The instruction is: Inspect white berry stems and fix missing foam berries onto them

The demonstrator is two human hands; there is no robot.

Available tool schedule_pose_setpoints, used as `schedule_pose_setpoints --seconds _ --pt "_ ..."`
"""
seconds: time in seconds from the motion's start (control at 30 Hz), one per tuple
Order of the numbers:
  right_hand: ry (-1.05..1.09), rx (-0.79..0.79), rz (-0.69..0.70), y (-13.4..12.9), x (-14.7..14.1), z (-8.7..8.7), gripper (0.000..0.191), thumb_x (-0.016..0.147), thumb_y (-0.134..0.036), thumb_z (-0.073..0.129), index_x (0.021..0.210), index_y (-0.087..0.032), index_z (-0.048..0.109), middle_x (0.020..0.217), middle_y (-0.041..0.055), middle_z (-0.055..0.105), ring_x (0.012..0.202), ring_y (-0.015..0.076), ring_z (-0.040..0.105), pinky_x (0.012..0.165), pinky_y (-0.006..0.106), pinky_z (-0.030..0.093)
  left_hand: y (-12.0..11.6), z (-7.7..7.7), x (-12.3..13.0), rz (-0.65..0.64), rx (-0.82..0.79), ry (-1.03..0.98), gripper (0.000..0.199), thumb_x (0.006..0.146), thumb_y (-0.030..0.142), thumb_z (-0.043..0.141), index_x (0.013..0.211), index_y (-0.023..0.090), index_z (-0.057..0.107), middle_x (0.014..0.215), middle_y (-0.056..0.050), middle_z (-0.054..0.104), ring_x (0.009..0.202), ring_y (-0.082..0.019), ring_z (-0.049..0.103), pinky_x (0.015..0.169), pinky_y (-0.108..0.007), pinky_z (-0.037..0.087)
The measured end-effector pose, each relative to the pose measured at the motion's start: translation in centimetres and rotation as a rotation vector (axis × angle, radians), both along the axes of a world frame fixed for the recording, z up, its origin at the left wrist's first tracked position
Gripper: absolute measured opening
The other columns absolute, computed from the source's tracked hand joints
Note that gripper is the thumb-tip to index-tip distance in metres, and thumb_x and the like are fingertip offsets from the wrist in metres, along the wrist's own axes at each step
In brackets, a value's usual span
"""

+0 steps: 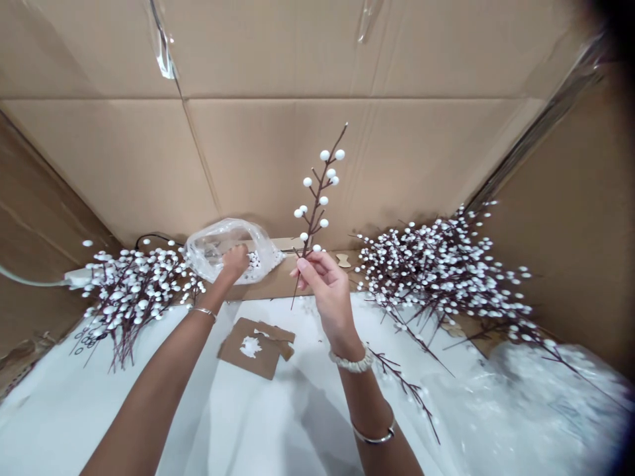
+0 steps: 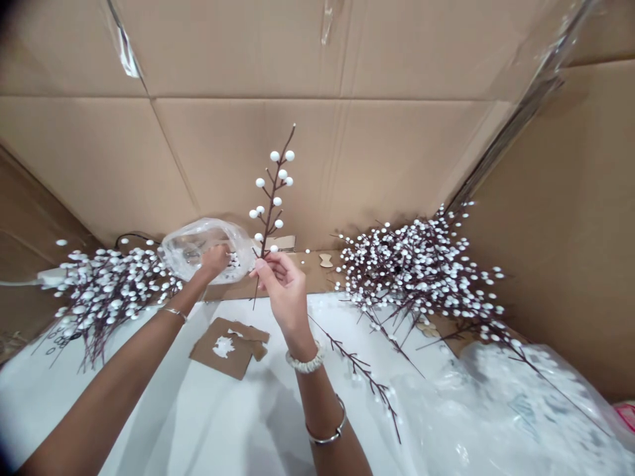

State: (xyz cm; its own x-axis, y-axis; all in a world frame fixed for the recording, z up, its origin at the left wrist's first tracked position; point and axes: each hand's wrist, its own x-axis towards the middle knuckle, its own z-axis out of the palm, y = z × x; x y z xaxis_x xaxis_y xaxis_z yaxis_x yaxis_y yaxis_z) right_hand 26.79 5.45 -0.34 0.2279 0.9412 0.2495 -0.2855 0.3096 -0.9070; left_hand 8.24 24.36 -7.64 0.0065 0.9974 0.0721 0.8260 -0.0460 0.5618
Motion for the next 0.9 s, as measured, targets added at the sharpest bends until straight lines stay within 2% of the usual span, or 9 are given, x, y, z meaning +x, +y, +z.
schedule_pose_setpoints --seconds 0.1,0.23,0.27,0.37,0.43,0.53,0.67,0.8,0.9 --pt "0.007 -0.013 0.009 -0.1 -0.2 0.1 0.02 0.079 -0.037 0.067 0.081 -0.019 0.058 0.07 -0.0013 0.065 0.057 0.0068 0.052 0.057 0.02 0.047 -2.4 1.5 -1.0 -0.07 0.069 -0.185 0.031 0.088 0.034 0.061 0.106 0.01 0.065 0.107 -0.012 0.068 0.101 -0.021 0.064 0.094 -0.038 0.048" --pt "-0.002 -0.022 0.064 -0.2 -1.0 0.0 0.02 0.08 -0.037 0.065 0.079 -0.019 0.055 0.07 -0.0025 0.062 0.055 0.0063 0.05 0.056 0.02 0.045 -8.5 3.7 -1.9 -0.132 0.132 -0.451 0.043 0.086 0.045 0.057 0.113 0.012 0.062 0.105 -0.012 0.07 0.094 -0.019 0.067 0.084 -0.03 0.052" --pt "-0.005 -0.023 0.089 -0.3 -1.3 0.0 0.021 0.08 -0.038 0.065 0.08 -0.019 0.055 0.07 -0.0027 0.061 0.055 0.0064 0.05 0.055 0.02 0.045 -10.1 4.3 -1.8 -0.135 0.155 -0.549 0.043 0.085 0.047 0.058 0.112 0.013 0.06 0.103 -0.011 0.071 0.094 -0.018 0.067 0.083 -0.028 0.052" --pt "-0.015 -0.003 0.171 -0.9 -2.4 0.1 0.021 0.082 -0.039 0.063 0.081 -0.02 0.055 0.073 -0.0024 0.062 0.056 0.0068 0.051 0.056 0.02 0.045 -14.3 6.4 -1.2 -0.141 0.141 -1.054 0.036 0.071 0.038 0.077 0.094 0.016 0.061 0.089 -0.005 0.069 0.087 -0.014 0.067 0.077 -0.022 0.051" --pt "-0.017 0.029 0.206 -1.5 -3.1 0.3 0.02 0.085 -0.039 0.061 0.081 -0.02 0.054 0.076 -0.0017 0.063 0.058 0.0067 0.052 0.058 0.021 0.046 -16.2 7.8 -0.6 -0.181 0.153 -1.203 0.035 0.07 0.032 0.079 0.096 0.019 0.061 0.088 -0.003 0.068 0.085 -0.013 0.066 0.076 -0.021 0.051" --pt "-0.019 0.076 0.214 -2.4 -3.8 0.6 0.02 0.087 -0.039 0.059 0.082 -0.02 0.056 0.082 0.0003 0.066 0.063 0.0076 0.056 0.063 0.022 0.049 -17.7 9.0 0.2 -0.252 0.239 -1.207 0.038 0.076 0.032 0.075 0.111 0.025 0.063 0.093 -0.002 0.068 0.09 -0.013 0.066 0.08 -0.023 0.052" --pt "-0.007 0.107 0.182 -2.9 -4.5 0.3 0.02 0.085 -0.04 0.064 0.087 -0.02 0.062 0.09 0.0035 0.071 0.076 0.012 0.065 0.077 0.028 0.055 -18.5 9.1 1.1 -0.242 0.34 -1.149 0.022 0.082 0.032 0.071 0.102 0.023 0.069 0.097 -0.003 0.071 0.096 -0.013 0.066 0.088 -0.023 0.051" --pt "-0.007 0.143 0.122 -3.0 -4.9 -0.1 0.015 0.086 -0.035 0.065 0.09 -0.02 0.066 0.096 0.0043 0.073 0.091 0.0153 0.069 0.091 0.033 0.055 -19.2 9.2 2.3 -0.213 0.195 -1.31 0.027 0.078 0.032 0.075 0.101 0.021 0.066 0.098 -0.003 0.074 0.092 -0.014 0.069 0.086 -0.025 0.053" --pt "-0.001 0.165 0.081 -2.9 -4.9 -0.1 0.012 0.085 -0.031 0.066 0.091 -0.021 0.068 0.097 0.0035 0.073 0.094 0.0152 0.069 0.094 0.033 0.054 -19.5 9.3 2.9 -0.235 0.086 -1.412 0.032 0.074 0.032 0.078 0.1 0.02 0.064 0.093 -0.003 0.075 0.084 -0.013 0.071 0.084 -0.026 0.054"
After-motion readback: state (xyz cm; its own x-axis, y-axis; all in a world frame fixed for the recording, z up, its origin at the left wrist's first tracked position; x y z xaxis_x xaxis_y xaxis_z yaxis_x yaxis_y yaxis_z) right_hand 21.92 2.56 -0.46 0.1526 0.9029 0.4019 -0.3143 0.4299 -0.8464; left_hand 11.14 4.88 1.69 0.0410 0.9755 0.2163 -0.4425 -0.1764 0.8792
